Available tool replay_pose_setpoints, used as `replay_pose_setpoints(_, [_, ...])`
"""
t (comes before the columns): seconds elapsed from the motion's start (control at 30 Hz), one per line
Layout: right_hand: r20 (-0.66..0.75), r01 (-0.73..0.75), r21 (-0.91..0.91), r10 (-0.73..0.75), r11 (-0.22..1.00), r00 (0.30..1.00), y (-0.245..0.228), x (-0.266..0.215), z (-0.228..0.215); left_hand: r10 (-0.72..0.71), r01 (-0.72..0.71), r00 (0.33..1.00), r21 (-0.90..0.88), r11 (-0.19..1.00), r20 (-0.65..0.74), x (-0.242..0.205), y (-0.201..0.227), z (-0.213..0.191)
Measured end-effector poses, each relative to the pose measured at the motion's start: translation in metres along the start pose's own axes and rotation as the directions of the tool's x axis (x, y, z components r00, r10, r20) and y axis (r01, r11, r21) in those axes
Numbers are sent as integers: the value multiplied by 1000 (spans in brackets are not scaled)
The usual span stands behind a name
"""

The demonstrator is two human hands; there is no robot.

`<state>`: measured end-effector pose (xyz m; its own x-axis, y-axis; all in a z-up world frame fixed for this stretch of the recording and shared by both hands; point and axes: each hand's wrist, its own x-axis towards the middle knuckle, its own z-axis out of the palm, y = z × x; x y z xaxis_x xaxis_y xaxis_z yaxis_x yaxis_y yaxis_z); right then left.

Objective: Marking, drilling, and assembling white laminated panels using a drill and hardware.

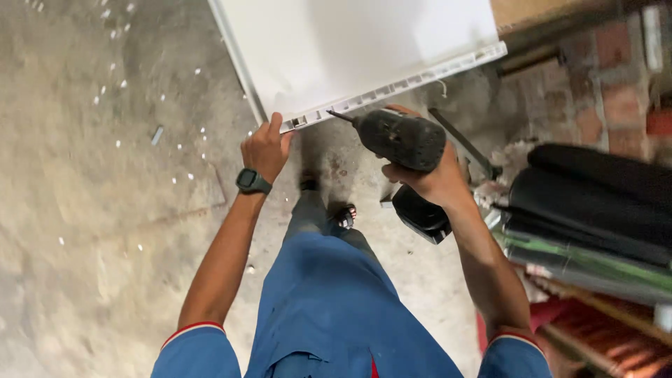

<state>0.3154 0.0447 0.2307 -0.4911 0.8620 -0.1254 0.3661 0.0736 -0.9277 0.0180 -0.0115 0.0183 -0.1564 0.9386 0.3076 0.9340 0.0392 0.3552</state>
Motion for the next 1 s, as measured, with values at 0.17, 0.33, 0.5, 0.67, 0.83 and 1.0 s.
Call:
replay_pose_setpoints(0.17, [222,-104,147,69,984,973,1,47,-9,-8,14,998,-88,996,69,1,-3,9])
replay_pose_setpoints(0.33, [363,-149,-31,150,988,920,-20,93,-14,-44,56,996,-157,986,79,-1,-6,15])
replay_pose_setpoints(0.5, [424,-195,-158,245,968,872,-15,116,-14,-93,139,979,-260,956,181,-6,-16,22])
replay_pose_setpoints(0.67, [477,-155,-249,261,956,839,-5,129,-12,-121,190,968,-333,924,218,-6,-12,15])
replay_pose_setpoints(0.83, [516,112,-132,-28,985,856,17,138,-10,-82,126,980,-251,960,180,-2,-5,8])
replay_pose_setpoints(1.0, [560,25,-294,151,956,814,20,149,-1,-107,138,979,-176,975,175,-11,-8,19])
